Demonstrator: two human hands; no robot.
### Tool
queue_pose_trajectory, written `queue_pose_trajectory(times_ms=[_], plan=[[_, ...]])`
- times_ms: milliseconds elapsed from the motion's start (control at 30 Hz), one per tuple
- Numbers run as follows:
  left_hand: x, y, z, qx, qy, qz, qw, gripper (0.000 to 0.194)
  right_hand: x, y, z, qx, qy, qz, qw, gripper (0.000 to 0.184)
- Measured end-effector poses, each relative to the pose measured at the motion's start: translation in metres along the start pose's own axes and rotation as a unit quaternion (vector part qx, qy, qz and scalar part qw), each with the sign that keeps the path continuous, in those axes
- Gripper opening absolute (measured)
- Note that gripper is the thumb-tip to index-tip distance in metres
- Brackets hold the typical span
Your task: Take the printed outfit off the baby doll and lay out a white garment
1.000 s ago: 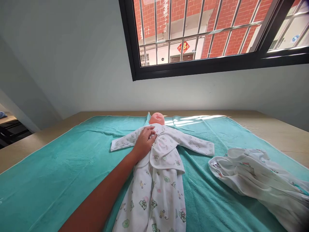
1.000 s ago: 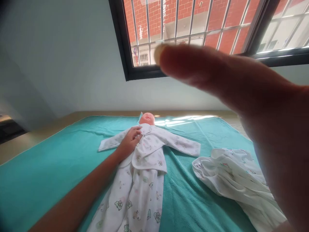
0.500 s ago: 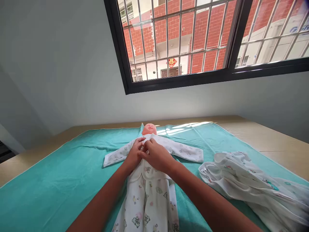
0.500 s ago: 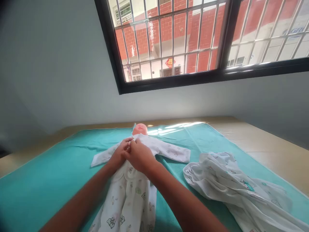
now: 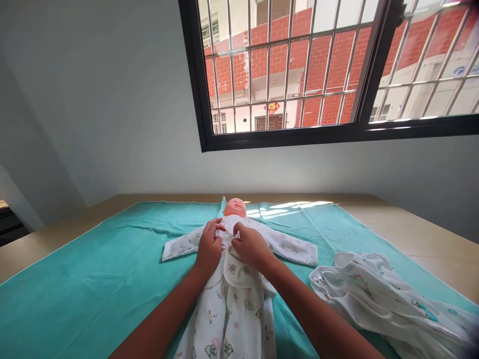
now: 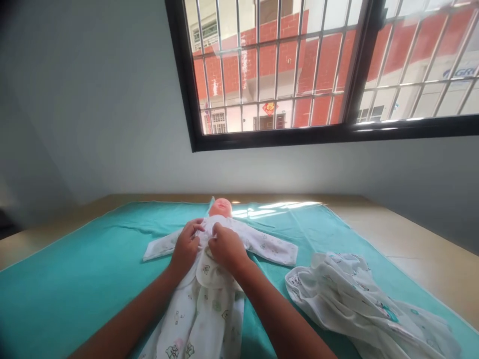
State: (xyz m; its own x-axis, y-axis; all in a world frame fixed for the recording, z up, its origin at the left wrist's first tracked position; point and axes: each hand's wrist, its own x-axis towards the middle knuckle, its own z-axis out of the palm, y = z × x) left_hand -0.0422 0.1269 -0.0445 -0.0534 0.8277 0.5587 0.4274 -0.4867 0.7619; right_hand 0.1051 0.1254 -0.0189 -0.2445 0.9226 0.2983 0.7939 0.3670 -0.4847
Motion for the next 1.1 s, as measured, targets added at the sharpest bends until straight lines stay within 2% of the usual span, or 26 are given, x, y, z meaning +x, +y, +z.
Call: queue_pose_trajectory(times_ms=[67,133,233,300,367,500,633,767,867,967,1100], plan=[[-0.009,0.005,0.000,0.014,0.004,0.025,1.000,0.027,-0.002,0.003,-0.004,0.011,0.001,0.003,1.000,0.009],[-0.022,0.007,-0.003,0.005,-0.022,0.017,1.000,0.023,-0.011,-0.001,-0.007,-0.014,0.013,-0.011,1.000,0.009],[-0.045,-0.001,-0.011,-0.026,-0.061,-0.004,0.998,0.016,-0.036,-0.019,-0.005,-0.071,0.030,-0.051,0.996,0.005],[-0.057,-0.008,-0.017,-0.041,-0.082,-0.015,0.996,0.017,-0.051,-0.034,-0.001,-0.118,0.024,-0.079,0.990,0.010],[-0.064,-0.012,-0.023,-0.058,-0.099,-0.035,0.993,0.023,-0.060,-0.047,0.002,-0.160,0.010,-0.091,0.983,0.014],[-0.063,-0.011,-0.028,-0.118,-0.116,-0.072,0.984,0.035,-0.061,-0.059,0.007,-0.196,-0.027,-0.063,0.978,0.020],[-0.061,-0.014,-0.030,-0.137,-0.117,-0.079,0.980,0.035,-0.058,-0.056,0.012,-0.240,-0.032,-0.065,0.968,0.016],[-0.064,-0.018,-0.030,-0.085,-0.114,-0.040,0.989,0.032,-0.052,-0.045,0.014,-0.287,-0.018,-0.086,0.954,0.017],[-0.067,-0.018,-0.031,-0.065,-0.125,-0.038,0.989,0.033,-0.046,-0.033,0.012,-0.307,-0.024,-0.082,0.948,0.018],[-0.069,-0.016,-0.032,-0.062,-0.143,-0.044,0.987,0.037,-0.045,-0.022,0.009,-0.269,0.001,-0.098,0.958,0.017],[-0.068,-0.015,-0.032,-0.060,-0.153,-0.042,0.985,0.040,-0.050,-0.015,0.007,-0.195,0.028,-0.154,0.968,0.019]])
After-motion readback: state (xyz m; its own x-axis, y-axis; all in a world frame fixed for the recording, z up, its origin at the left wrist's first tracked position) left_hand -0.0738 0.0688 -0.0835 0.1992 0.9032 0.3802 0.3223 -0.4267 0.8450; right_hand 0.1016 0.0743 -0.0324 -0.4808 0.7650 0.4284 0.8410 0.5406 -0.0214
